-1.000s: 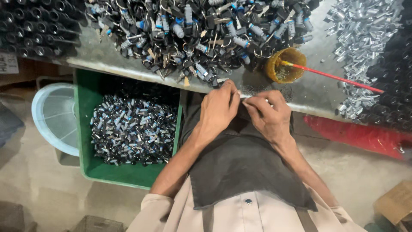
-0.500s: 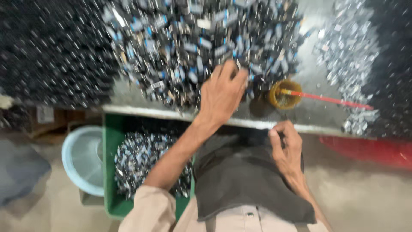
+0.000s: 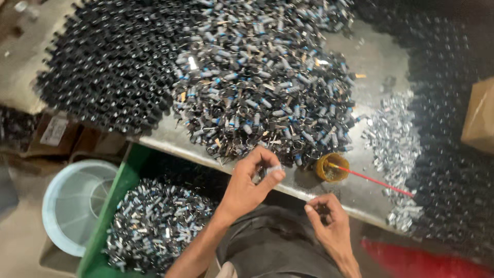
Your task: The person picks small metal lock bodies from a green bin and fits key components into them by hand at a workbench, dipping a red-handled brush into a cup of yellow substance between assemblies. They place finished assemblies on the table and repeat the cycle with new parts.
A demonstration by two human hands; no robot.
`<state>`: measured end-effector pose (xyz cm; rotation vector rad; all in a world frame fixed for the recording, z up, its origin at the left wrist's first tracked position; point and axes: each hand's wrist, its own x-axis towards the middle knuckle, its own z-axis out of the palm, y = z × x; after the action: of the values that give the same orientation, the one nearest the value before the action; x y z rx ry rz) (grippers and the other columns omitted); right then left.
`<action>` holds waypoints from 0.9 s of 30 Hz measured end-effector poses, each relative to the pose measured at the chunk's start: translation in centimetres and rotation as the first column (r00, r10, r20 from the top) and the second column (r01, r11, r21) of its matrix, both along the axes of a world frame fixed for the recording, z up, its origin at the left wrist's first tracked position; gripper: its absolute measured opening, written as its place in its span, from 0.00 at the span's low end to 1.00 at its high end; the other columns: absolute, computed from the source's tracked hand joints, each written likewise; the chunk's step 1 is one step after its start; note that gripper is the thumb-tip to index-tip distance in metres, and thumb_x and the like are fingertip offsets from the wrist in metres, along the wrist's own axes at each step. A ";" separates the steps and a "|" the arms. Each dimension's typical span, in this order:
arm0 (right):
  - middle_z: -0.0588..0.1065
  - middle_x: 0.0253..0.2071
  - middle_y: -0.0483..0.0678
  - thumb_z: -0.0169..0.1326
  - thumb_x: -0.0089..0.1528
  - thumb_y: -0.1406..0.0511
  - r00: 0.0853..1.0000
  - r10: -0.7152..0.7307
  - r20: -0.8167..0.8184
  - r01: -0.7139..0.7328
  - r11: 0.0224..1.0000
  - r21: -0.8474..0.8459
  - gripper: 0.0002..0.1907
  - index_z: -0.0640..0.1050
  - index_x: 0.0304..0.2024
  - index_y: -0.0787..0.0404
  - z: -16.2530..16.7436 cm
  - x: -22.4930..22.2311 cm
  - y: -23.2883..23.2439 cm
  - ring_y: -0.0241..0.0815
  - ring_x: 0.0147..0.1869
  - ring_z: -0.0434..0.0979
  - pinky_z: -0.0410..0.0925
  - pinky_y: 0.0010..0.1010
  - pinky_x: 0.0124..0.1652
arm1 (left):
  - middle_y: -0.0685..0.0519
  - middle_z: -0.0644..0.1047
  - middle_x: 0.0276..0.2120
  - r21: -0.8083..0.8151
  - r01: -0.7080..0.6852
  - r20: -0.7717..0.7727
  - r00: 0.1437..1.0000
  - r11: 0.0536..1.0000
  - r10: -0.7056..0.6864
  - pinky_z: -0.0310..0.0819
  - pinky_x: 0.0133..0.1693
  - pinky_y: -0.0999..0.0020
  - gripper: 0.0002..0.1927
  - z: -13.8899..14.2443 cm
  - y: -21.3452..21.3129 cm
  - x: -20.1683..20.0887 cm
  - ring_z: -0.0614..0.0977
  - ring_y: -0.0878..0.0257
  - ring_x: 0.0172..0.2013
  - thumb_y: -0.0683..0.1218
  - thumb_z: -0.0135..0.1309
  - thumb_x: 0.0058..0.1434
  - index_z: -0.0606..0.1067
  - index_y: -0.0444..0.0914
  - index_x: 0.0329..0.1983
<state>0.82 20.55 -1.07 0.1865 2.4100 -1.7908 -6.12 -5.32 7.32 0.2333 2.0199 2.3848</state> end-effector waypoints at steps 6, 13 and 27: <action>0.77 0.34 0.41 0.62 0.60 0.69 0.993 0.105 -0.051 -0.100 0.991 0.087 0.06 0.78 0.38 0.62 0.5 0.2 2.5 0.27 0.35 0.73 0.66 0.18 0.35 | 0.59 0.76 0.31 0.076 -0.089 0.364 0.930 0.993 0.056 0.70 0.33 0.75 0.12 -2.1 0.9 5.0 0.73 0.73 0.31 0.47 0.57 0.65 0.78 0.34 0.47; 0.77 0.31 0.42 0.62 0.60 0.71 0.940 0.268 -0.213 -0.252 0.963 0.100 0.04 0.79 0.37 0.61 -0.1 -1.1 1.7 0.27 0.32 0.72 0.64 0.19 0.36 | 0.58 0.79 0.33 0.006 -0.228 0.429 0.880 0.974 0.203 0.71 0.34 0.74 0.16 -3.0 0.5 10.6 0.76 0.73 0.31 0.49 0.54 0.65 0.80 0.38 0.52; 0.78 0.28 0.46 0.64 0.61 0.71 0.871 0.402 -0.281 -0.369 0.915 0.166 0.07 0.77 0.38 0.60 -0.3 -2.7 -1.9 0.30 0.33 0.75 0.69 0.21 0.40 | 0.51 0.83 0.46 -0.225 -0.328 -0.078 0.945 0.917 0.319 0.76 0.52 0.69 0.16 -1.5 -0.4 12.6 0.84 0.66 0.47 0.52 0.57 0.68 0.79 0.39 0.54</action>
<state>-1.89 18.70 -1.36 -0.5745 2.5106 -1.6016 6.47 -5.73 5.79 -0.0646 2.5098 2.2848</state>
